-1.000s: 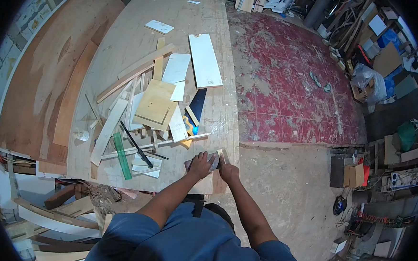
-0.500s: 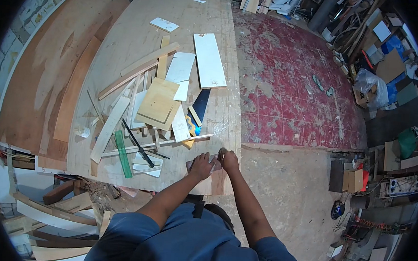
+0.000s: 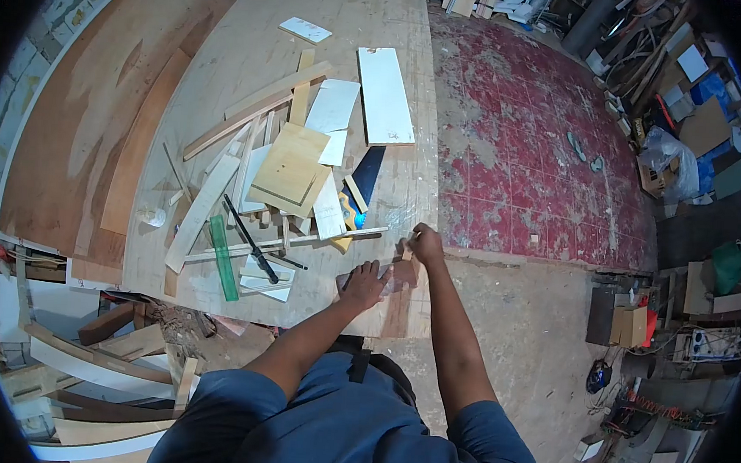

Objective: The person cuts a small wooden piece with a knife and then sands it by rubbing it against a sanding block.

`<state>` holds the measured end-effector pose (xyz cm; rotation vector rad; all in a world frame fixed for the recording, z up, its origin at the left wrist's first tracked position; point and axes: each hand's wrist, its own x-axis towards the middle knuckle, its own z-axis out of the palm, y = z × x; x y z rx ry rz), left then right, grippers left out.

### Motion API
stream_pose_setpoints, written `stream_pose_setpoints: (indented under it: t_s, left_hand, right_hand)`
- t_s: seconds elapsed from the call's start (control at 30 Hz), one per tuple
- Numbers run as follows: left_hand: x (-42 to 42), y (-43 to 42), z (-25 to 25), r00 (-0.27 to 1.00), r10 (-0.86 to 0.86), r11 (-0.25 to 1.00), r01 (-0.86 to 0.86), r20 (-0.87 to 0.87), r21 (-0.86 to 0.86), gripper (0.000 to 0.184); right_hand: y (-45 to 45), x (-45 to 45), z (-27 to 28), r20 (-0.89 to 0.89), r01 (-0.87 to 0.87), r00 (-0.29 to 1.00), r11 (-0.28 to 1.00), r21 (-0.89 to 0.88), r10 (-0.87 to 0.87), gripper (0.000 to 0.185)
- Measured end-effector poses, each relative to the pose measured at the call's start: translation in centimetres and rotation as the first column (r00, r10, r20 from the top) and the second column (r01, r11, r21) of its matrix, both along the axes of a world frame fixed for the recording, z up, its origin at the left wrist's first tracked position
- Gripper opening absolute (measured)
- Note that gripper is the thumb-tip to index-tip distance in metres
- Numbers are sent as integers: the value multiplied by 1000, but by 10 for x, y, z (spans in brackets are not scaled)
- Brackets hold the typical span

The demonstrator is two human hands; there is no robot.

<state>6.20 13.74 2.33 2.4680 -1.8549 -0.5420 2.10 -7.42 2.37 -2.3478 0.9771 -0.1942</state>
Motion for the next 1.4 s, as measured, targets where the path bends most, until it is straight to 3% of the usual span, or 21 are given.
stream_pose_setpoints:
  t_s: [0.07, 0.1, 0.2, 0.23, 0.3, 0.43, 0.5, 0.57, 0.63, 0.7, 0.73, 0.77, 0.8, 0.87, 0.93, 1.0, 1.13, 1.2, 1.3, 1.4]
  left_hand:
    - [-1, 1, 0, 1000, -5, 1000, 5, 26, -19, 83]
    - [-1, 1, 1, 1000, -4, 1000, 5, 27, -22, 83]
    - [-1, 1, 3, 1000, -7, 1000, 8, 30, -30, 83]
    - [0, 1, 0, 1000, -9, 999, 10, 27, -34, 83]
    - [-1, 3, -2, 1000, -17, 999, 18, 23, -38, 83]
    - [-1, 3, 0, 999, -22, 998, 23, 28, -59, 84]
    - [-2, 4, 3, 999, -21, 998, 23, 29, -66, 83]
    - [-2, 4, 7, 1000, -11, 997, 13, 27, -72, 82]
    - [-1, 5, 8, 999, -21, 998, 22, 24, -55, 82]
    - [-1, 6, 8, 999, -28, 999, 29, 21, -40, 82]
    - [-1, 7, 8, 999, -30, 997, 33, 41, -64, 82]
    - [-1, 8, 8, 998, -32, 995, 38, 61, -89, 82]
    - [-1, 12, 7, 998, -34, 995, 39, 60, -92, 82]
    - [4, 19, 3, 999, -48, 972, 42, -21, -231, 80]
    - [5, 21, -2, 999, -50, 968, 49, 2, -247, 79]
    - [5, 20, -3, 999, -48, 964, 50, 18, -262, 78]
    - [11, 15, -2, 996, -52, 972, 34, -72, -231, 78]
    - [11, 11, -8, 994, -57, 974, 35, -93, -222, 78]
    - [9, 4, -14, 994, -96, 950, 77, -49, -303, 79]
    - [3, 2, -16, 995, -91, 949, 75, -37, -305, 80]
  right_hand:
    - [-13, -5, 11, 60, 9, 997, 873, 487, -43, 13]
    - [-14, -9, 13, 61, 8, 997, 875, 485, -43, 13]
    - [-5, -29, 9, 298, 27, 940, 908, 417, -165, 11]
    - [5, -38, 9, 340, 64, 905, 871, 488, -257, 14]
    - [26, -59, 2, 278, 148, 937, 961, 234, -212, 16]
    - [78, -92, -7, 144, 248, 955, 964, 93, -260, 17]
    - [90, -104, -17, 152, 207, 964, 975, 79, -217, 18]
    - [97, -109, -23, 193, 157, 972, 983, -95, -137, 18]
    - [95, -109, -37, 258, 147, 960, 979, -138, -108, 17]
    - [92, -105, -46, 229, 239, 932, 951, 198, -282, 15]
    - [90, -103, -48, 229, 241, 931, 950, 197, -283, 15]
    - [89, -100, -50, 272, 222, 869, 816, 533, -414, 12]
    - [88, -98, -47, 261, 140, 797, 586, 798, -545, 11]
    - [90, -95, -39, 270, 122, 808, 597, 793, -524, 12]
    - [86, -99, -47, 272, 114, 819, 608, 786, -505, 15]
    - [81, -103, -53, 265, 109, 907, 789, 605, -329, 20]
    - [85, -104, -17, 191, 190, 938, 889, 417, -290, 28]
    - [84, -99, -1, 19, 165, 985, 960, 228, -174, 37]
    - [84, -90, 13, -124, 117, 987, 984, 136, -100, 44]
    - [79, -83, 14, -203, 111, 975, 991, 71, -94, 38]
